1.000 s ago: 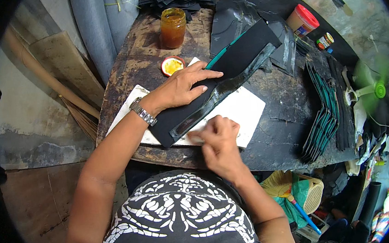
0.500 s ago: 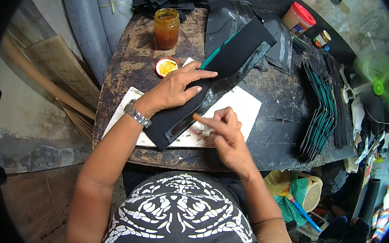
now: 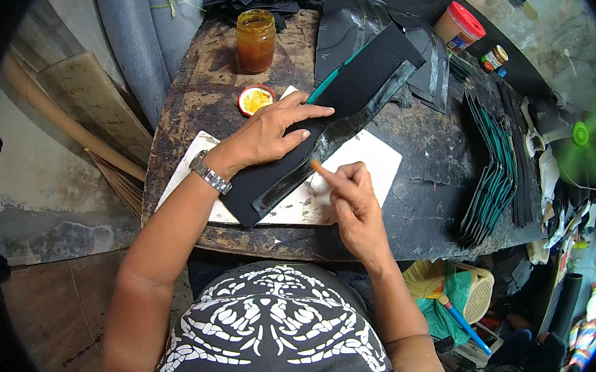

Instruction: The person repeatedly applies a yellowish adhesive from a small jar onto the edges of black leather pieces using a small brush. They work on multiple pieces one at a time, spreading the glue along seams and edges, then placing each treated piece on the table.

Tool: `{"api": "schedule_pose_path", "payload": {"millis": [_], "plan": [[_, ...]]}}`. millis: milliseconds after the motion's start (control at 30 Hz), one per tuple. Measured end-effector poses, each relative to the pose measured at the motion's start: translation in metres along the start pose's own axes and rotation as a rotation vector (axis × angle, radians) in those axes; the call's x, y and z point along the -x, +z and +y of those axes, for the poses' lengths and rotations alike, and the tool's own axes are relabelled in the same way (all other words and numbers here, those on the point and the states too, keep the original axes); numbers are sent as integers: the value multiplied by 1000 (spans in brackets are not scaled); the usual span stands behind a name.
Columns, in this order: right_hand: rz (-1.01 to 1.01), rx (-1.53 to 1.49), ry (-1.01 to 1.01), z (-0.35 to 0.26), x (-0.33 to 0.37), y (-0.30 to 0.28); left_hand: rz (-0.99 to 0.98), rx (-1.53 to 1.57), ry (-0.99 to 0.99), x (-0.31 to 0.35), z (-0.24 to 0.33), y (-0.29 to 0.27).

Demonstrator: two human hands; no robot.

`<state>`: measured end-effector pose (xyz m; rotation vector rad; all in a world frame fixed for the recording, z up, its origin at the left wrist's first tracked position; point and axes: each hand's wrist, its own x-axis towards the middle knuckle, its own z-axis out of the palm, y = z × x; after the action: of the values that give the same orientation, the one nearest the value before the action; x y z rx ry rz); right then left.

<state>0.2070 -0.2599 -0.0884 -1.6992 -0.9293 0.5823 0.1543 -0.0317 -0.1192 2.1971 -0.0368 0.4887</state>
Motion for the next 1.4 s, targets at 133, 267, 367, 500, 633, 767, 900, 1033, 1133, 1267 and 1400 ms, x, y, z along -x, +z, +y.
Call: {"api": "schedule_pose_path", "payload": {"millis": [133,267,367,500,633,767,900,1033,1133,1267,1400], "plan": [[110,429,-27,6,-4,4,-31,44,-40,0,-1,-1],[-79,438,-198,10,0,4,9,60,-12,0,-2,-1],[13,327,-121,18,-13,-8,-9,77,-30,0,-2,-3],[114,799,-262,31,-38,-20,-17,30,-52,0,-1,-4],[113,1018,-324,31,-37,-13,-23,51,-35,1,-2,-3],[-74,917,-415,20,-21,-14,-20,63,-21,0,-5,-2],[-37,702,-302,18,-28,-17,-18,25,-32,0,-6,-2],[-10,896,-330,21,-35,-8,-10,24,-51,1,-3,-2],[-97,852,-344,19,-31,-9,-23,37,-60,1,-1,-3],[-165,602,-336,18,-32,-16,-20,29,-51,0,-1,-4],[-48,561,-281,21,-35,-12,-27,52,-45,0,-2,-4]]}}
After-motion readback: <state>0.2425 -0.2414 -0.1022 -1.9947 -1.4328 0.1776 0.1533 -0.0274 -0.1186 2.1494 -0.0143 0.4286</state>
